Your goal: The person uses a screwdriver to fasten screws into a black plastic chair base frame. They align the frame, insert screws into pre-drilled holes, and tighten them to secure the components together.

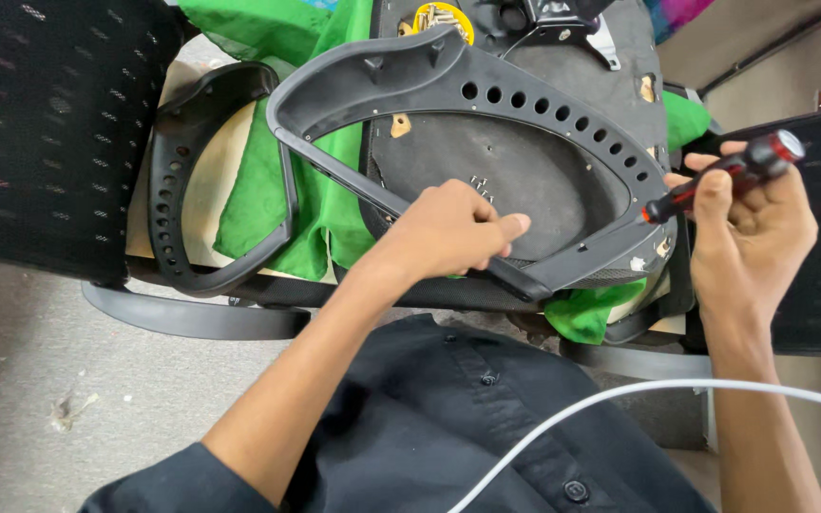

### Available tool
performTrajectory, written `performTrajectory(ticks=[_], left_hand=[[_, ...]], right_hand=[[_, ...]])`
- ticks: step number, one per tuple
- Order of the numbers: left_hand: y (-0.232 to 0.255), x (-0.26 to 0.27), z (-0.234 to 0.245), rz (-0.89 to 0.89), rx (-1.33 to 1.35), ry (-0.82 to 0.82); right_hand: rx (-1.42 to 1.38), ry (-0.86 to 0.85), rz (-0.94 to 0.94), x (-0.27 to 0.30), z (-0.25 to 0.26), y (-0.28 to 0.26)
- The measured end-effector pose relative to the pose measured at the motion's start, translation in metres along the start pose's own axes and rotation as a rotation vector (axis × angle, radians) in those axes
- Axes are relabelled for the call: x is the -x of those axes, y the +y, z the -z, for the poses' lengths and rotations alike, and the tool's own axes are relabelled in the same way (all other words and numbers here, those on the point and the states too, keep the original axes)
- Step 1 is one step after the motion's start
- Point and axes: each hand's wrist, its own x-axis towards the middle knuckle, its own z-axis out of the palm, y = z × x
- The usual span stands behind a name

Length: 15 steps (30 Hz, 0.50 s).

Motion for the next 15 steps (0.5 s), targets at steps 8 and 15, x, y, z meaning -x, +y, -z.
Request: performTrajectory(ticks=[8, 15], left_hand=[[0.011, -0.055, -0.073, -0.176, -0.228, 0.083], [0.016, -0.085, -0.118, -0.027, -0.46, -0.037]], right_hand=[[-0.09, -0.034, 0.073, 0.009, 0.029, 0.036], [-0.124, -0.136, 0.072, 0.006, 0.042, 0.059]])
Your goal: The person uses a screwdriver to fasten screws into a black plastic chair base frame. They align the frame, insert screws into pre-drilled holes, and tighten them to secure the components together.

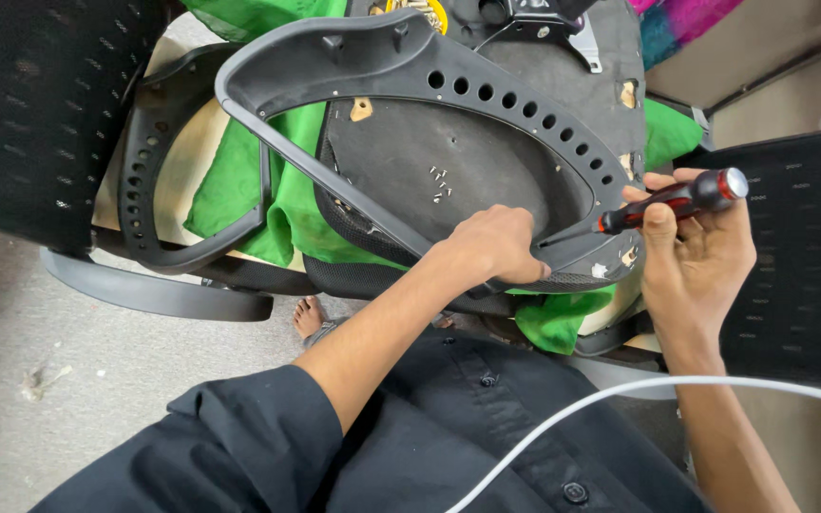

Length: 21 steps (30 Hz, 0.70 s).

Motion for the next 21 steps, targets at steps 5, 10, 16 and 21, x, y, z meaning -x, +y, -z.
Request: performTrajectory(ticks=[5, 10, 16, 21], left_hand=[[0.0, -0.009, -0.011, -0.019, -0.029, -0.058], [-0.002, -0.021, -0.012, 0.003, -0.063, -0.069], [-0.007, -0.024, -0.001, 0.031, -0.007, -0.185], [-0.006, -0.027, 0.003, -0.001, -0.092, -0.242]], right_hand=[[-0.022, -0.141, 0.028, -0.005, 0.005, -0.005], [-0.215, -0.268, -0.111, -0.023, 0.006, -0.004], [-0.435, -0.389, -0.079, -0.028, -0.005, -0.007], [-0.584, -0.272, -0.176, -0.025, -0.015, -0.001]])
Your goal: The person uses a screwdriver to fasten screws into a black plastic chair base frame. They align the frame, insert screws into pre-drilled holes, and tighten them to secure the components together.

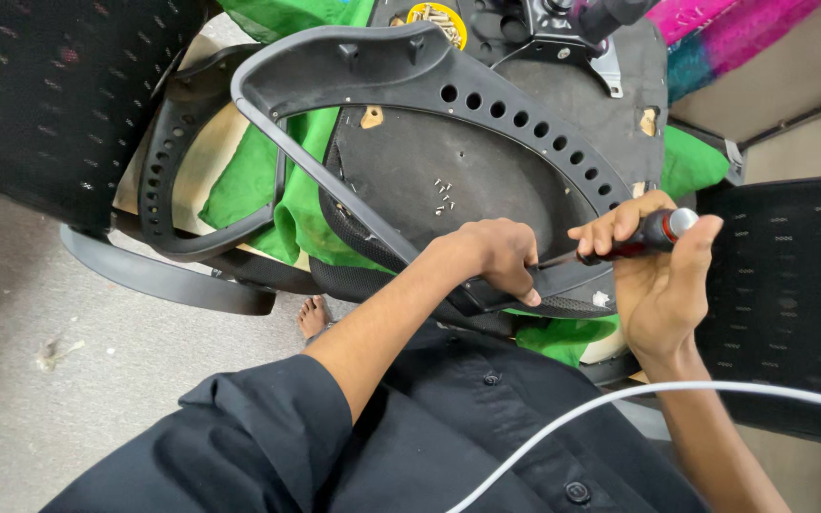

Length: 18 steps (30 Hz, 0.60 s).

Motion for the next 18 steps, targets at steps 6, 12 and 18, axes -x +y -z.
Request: performTrajectory(ticks=[6, 12, 18], left_hand=[[0.009, 0.0, -0.004, -0.017, -0.151, 0.015], [0.007, 0.0, -0.005, -0.014, -0.134, 0.047], [0.005, -0.001, -0.003, -0.054, -0.129, 0.046]], right_hand=[[-0.057, 0.018, -0.045, -0.006, 0.015, 0.015], [-0.038, 0.028, -0.048, -0.015, 0.025, 0.011], [0.001, -0.021, -0.068, -0.013, 0.018, 0.007]])
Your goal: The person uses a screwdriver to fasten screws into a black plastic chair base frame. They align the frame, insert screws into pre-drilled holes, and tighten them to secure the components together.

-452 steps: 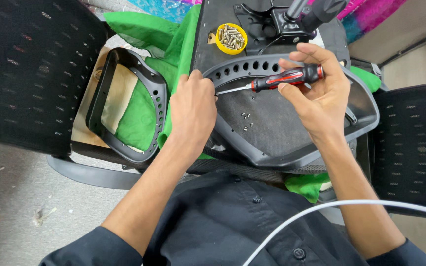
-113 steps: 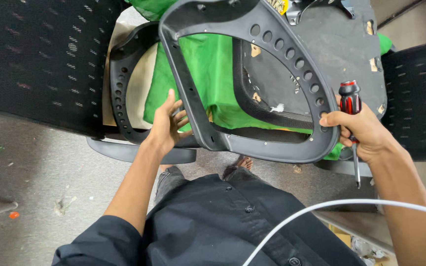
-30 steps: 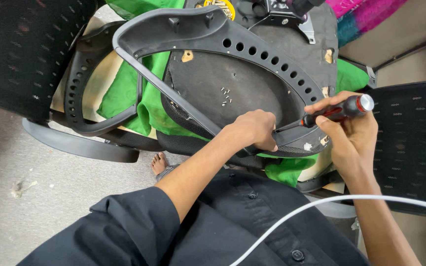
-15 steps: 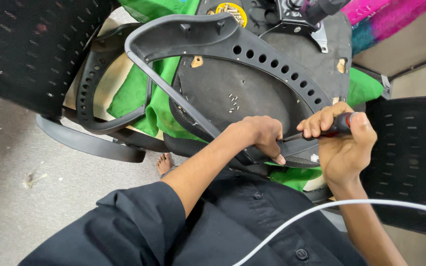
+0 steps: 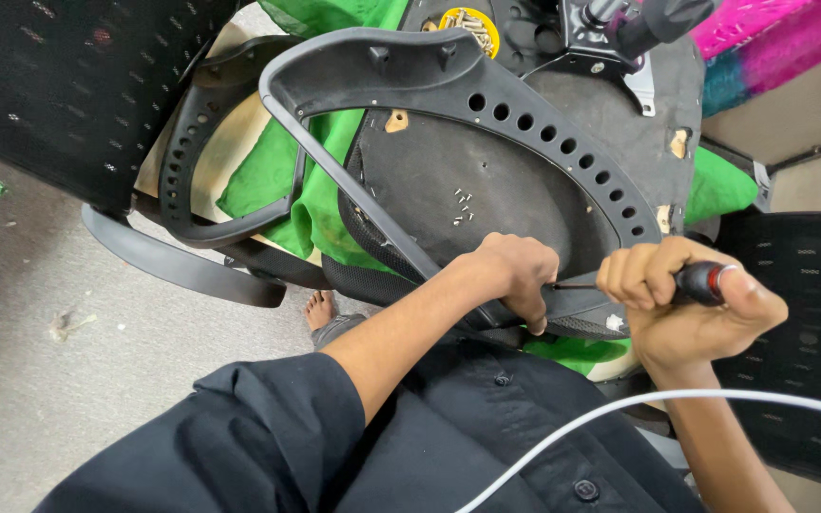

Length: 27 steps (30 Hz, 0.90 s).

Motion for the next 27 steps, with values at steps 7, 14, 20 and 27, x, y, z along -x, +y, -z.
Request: performTrajectory(ticks=[7, 14, 20, 27], left_hand=[[-0.002, -0.001, 0.002, -0.002, 0.011, -0.018], [-0.005, -0.003, 0.0, -0.001, 0.026, -0.003], [-0.006, -0.006, -0.001, -0.021, 0.004, 0.0], [-0.007, -0.006, -0.002, -0.044, -0.034, 0.02]], right_hand=[[-0.123, -0.208, -0.021, -0.006, 0.014, 0.0], [-0.114, -0.073, -0.036, 0.001, -0.003, -0.012], [-0.016, 0.129, 0.114, 0.013, -0.027, -0.009], [-0.114, 0.113, 0.227, 0.019, -0.027, 0.01]])
